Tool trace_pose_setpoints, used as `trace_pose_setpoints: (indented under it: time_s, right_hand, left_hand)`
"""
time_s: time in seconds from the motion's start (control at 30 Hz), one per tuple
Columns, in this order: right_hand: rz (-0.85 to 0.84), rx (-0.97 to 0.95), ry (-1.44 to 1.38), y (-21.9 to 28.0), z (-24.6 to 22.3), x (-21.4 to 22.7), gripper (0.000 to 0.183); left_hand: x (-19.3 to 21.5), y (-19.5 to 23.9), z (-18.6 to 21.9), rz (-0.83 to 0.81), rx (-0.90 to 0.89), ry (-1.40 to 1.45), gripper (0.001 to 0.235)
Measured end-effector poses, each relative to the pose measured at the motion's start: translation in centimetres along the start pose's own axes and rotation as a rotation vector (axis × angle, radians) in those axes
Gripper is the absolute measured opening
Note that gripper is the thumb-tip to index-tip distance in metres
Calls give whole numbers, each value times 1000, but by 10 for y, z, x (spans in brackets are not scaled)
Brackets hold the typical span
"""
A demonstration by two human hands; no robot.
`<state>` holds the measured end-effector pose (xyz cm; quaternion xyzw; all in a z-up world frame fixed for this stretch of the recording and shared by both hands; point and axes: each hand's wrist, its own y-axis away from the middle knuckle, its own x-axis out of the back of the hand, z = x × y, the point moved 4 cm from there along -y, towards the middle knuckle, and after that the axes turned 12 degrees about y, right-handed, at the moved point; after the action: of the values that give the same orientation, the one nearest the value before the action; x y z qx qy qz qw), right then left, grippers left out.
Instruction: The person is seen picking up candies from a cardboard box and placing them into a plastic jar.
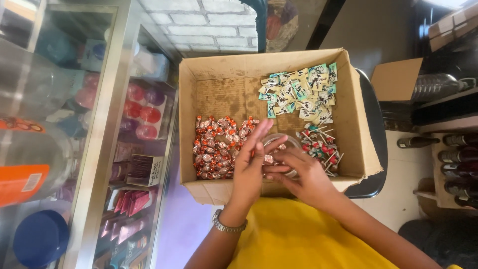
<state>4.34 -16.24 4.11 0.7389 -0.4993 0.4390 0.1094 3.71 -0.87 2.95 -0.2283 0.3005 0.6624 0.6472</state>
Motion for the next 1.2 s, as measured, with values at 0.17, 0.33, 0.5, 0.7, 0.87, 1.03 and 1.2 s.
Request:
trace_pose_setpoints:
  time_s: [0.17, 0.33, 0.5, 0.7, 0.87, 1.03, 1.2]
  right_hand:
    - [-101, -125, -154, 7, 21, -8, 47]
    - [-355, -423, -761, 19, 48, -21, 41]
    - [-342, -505, -580, 11, 47, -3, 24]
    - [-146, -37, 187, -21, -13, 30, 26]
    - [-97, -135, 130, -36, -42, -15, 28]
    - [-599, -312, 171, -59, -32, -149, 65]
    - [-871, -546, 587, -104, 15, -251, 94]
  left_hand:
    - [-13, -4, 7, -99, 65, 85, 51]
    - [-4, -7, -8, -318, 34, -128, 56]
    - [-15, -14, 3, -329, 170, -201, 63]
    - [24, -21, 49, -179, -15, -578, 60]
    - [79, -21, 77, 153, 58, -367, 56]
    - [139, 1, 90, 394, 33, -240, 30]
    - [185, 25, 83, 417, 96, -178, 22]
